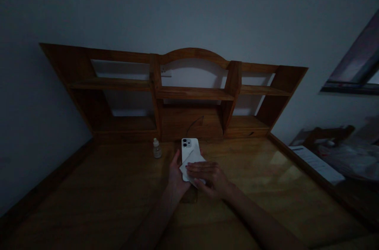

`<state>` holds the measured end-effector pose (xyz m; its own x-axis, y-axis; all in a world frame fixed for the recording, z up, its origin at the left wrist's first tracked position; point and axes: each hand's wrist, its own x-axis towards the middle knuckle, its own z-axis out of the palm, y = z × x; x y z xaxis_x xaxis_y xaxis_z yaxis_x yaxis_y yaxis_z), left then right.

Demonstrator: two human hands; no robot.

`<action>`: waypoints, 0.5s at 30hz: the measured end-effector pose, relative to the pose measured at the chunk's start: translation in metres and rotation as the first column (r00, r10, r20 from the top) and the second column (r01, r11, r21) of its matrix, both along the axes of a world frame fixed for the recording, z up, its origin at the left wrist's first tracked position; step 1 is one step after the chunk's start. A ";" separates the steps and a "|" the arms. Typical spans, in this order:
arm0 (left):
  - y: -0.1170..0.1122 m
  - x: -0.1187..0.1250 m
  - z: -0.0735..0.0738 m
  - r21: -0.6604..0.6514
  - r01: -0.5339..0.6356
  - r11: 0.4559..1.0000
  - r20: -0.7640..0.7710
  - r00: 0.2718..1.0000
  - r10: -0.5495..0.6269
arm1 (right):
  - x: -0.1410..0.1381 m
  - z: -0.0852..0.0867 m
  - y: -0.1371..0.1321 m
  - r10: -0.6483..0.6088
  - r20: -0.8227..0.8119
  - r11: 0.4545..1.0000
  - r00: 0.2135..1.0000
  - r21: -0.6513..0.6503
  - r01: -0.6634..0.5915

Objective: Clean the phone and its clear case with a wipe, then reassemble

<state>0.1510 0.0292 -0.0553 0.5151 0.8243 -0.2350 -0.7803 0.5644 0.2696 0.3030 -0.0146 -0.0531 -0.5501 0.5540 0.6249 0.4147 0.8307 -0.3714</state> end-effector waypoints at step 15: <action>-0.008 0.004 0.003 -0.021 0.111 0.994 -0.106 0.988 -0.113 | 0.011 -0.008 0.020 -0.413 0.047 0.911 0.910 0.044 0.411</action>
<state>0.1551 0.0214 -0.0526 0.5755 0.7587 -0.3053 -0.6791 0.6513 0.3386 0.3143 0.0059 -0.0606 -0.3108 0.7188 0.6218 0.7412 0.5929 -0.3149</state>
